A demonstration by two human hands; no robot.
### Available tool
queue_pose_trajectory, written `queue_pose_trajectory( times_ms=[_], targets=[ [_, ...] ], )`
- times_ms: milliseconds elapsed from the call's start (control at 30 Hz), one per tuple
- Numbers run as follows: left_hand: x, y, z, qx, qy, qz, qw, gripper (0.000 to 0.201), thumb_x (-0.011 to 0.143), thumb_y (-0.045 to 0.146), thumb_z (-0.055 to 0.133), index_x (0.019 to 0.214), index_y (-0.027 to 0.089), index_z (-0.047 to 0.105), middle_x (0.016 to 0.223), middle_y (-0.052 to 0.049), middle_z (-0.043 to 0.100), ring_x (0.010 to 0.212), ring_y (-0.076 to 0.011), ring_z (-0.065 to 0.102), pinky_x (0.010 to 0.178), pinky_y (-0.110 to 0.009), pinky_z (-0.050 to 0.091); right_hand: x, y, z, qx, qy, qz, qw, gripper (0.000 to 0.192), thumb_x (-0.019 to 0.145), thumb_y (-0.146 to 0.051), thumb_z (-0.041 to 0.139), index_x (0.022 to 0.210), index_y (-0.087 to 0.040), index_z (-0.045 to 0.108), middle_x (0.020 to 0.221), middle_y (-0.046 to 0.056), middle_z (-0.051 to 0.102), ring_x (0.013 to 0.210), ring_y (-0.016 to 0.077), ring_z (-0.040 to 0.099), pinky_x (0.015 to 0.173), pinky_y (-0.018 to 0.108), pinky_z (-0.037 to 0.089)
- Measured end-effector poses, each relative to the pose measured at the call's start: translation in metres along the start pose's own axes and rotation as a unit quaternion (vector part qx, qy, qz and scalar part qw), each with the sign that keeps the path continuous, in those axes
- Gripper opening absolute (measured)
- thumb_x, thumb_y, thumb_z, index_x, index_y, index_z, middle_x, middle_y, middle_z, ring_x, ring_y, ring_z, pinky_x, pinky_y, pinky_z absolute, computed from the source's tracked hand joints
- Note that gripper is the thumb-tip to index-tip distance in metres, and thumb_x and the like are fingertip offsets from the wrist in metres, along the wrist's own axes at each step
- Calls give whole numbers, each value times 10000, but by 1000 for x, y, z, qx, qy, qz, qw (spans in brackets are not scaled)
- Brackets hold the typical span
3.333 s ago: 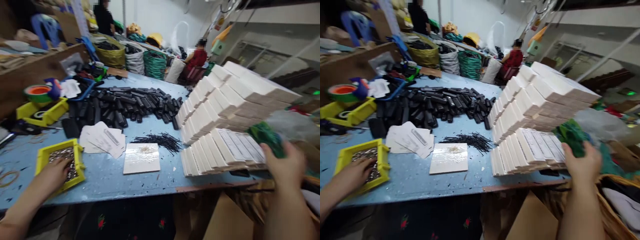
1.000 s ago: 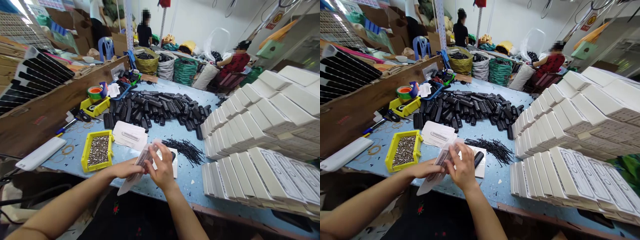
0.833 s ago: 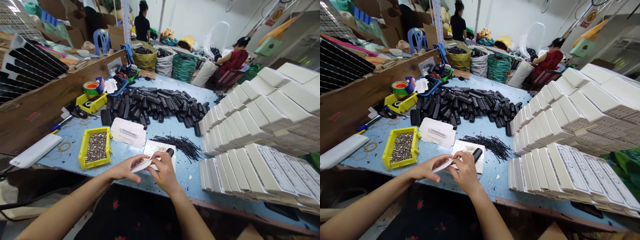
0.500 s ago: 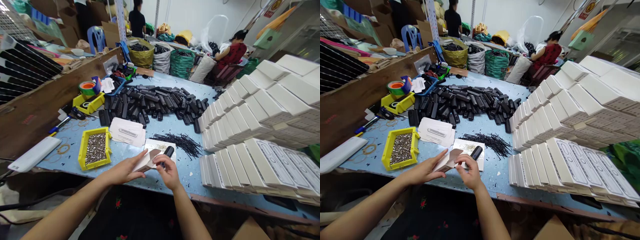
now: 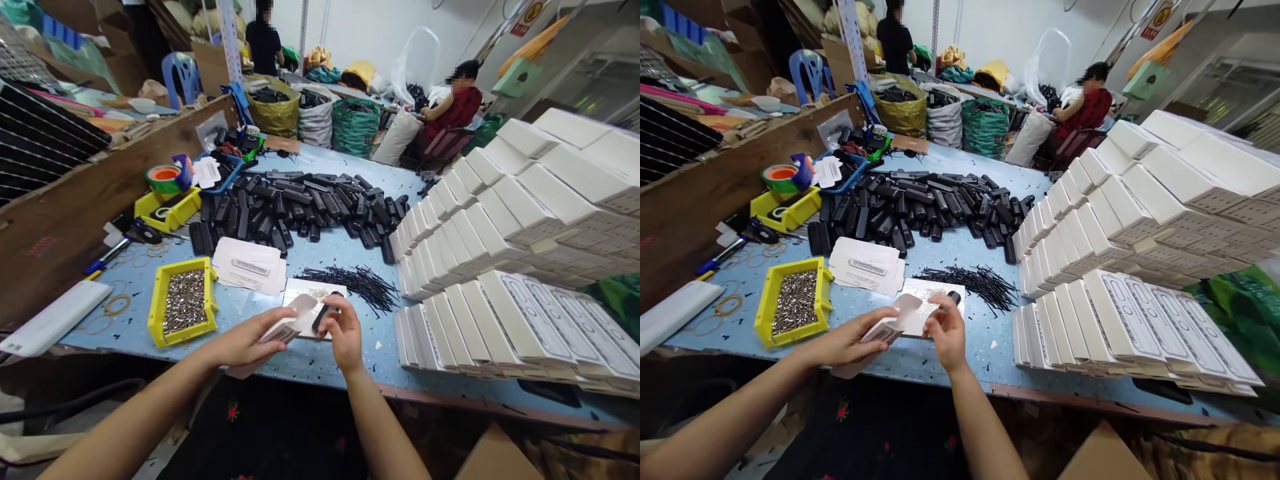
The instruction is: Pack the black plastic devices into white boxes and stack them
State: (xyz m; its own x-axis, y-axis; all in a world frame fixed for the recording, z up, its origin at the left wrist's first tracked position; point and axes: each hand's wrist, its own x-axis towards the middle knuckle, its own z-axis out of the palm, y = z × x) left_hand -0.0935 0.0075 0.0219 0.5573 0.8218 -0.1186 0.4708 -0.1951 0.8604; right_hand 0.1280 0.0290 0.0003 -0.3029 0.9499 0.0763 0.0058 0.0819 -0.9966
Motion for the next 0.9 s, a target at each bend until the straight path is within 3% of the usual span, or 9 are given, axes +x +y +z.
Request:
queue_pose_trajectory(
  times_ms=[67,133,267,367,467,567,633,767,900],
  targets=[
    [1,3,9,-3,1,7,1000,533,837,378,600,1317,229,422,1254,-97,560,1031,-223,590,909,-334,462,1,9,9,86,24,83,993,563,809,-592,570,1209,-197,582,1048,43,616,590,2,490,508,126,422],
    [5,8,20,0,31,2,1000,692,723,414,723,1306,223,403,1276,-111,534,1057,-252,582,904,-359,471,3,15,17,105,-7,107,989,614,784,-629,581,1191,-170,609,1068,63,622,738,46,584,627,148,500],
    [15,19,33,-61,154,-57,985,1033,676,382,758,1468,211,118,1270,-143,540,1000,-254,624,856,-369,488,3,8,20,13,-30,-50,998,648,782,-709,515,1114,-179,686,1236,75,579,1172,151,566,1045,272,484],
    [19,25,33,-96,149,-104,979,1092,710,313,706,1512,201,-27,1084,-89,648,831,-218,656,744,-325,497,1,-3,21,-42,-66,-49,996,500,855,-583,515,1137,-206,682,1204,56,608,1165,133,585,1069,282,477],
    [20,24,32,-85,134,-116,981,1071,698,281,694,1525,185,21,941,-48,678,735,-205,645,682,-302,484,-3,-6,27,-72,-32,-36,996,421,925,-461,445,1148,-186,674,1142,59,637,1086,111,623,995,257,522],
    [17,15,34,-103,119,-91,983,1041,695,262,681,1525,208,54,1043,-57,674,763,-197,649,712,-302,491,-7,-3,24,-172,-9,-155,973,426,935,-422,418,1201,-180,645,1257,63,575,1225,123,545,1113,293,448],
    [15,5,36,-120,122,-101,980,985,706,300,677,1511,200,117,1188,-96,630,882,-222,655,784,-323,500,-5,-1,11,-240,-68,-205,946,437,934,-417,416,1255,-192,610,1328,51,523,1289,127,492,1165,316,398],
    [15,-9,35,-136,151,-154,967,885,718,366,672,1451,166,219,1269,-132,583,1051,-266,619,904,-378,485,3,-2,-11,-277,-163,-136,937,496,968,-382,346,1414,-190,447,1405,48,443,1344,101,443,1167,284,403],
    [25,-3,31,-138,147,-97,975,872,702,274,649,1461,172,231,1361,-129,521,1180,-273,560,1009,-398,433,-5,6,18,-284,-56,-145,946,431,942,-314,423,1343,-199,531,1363,35,490,1329,103,464,1183,272,398]
  ],
)
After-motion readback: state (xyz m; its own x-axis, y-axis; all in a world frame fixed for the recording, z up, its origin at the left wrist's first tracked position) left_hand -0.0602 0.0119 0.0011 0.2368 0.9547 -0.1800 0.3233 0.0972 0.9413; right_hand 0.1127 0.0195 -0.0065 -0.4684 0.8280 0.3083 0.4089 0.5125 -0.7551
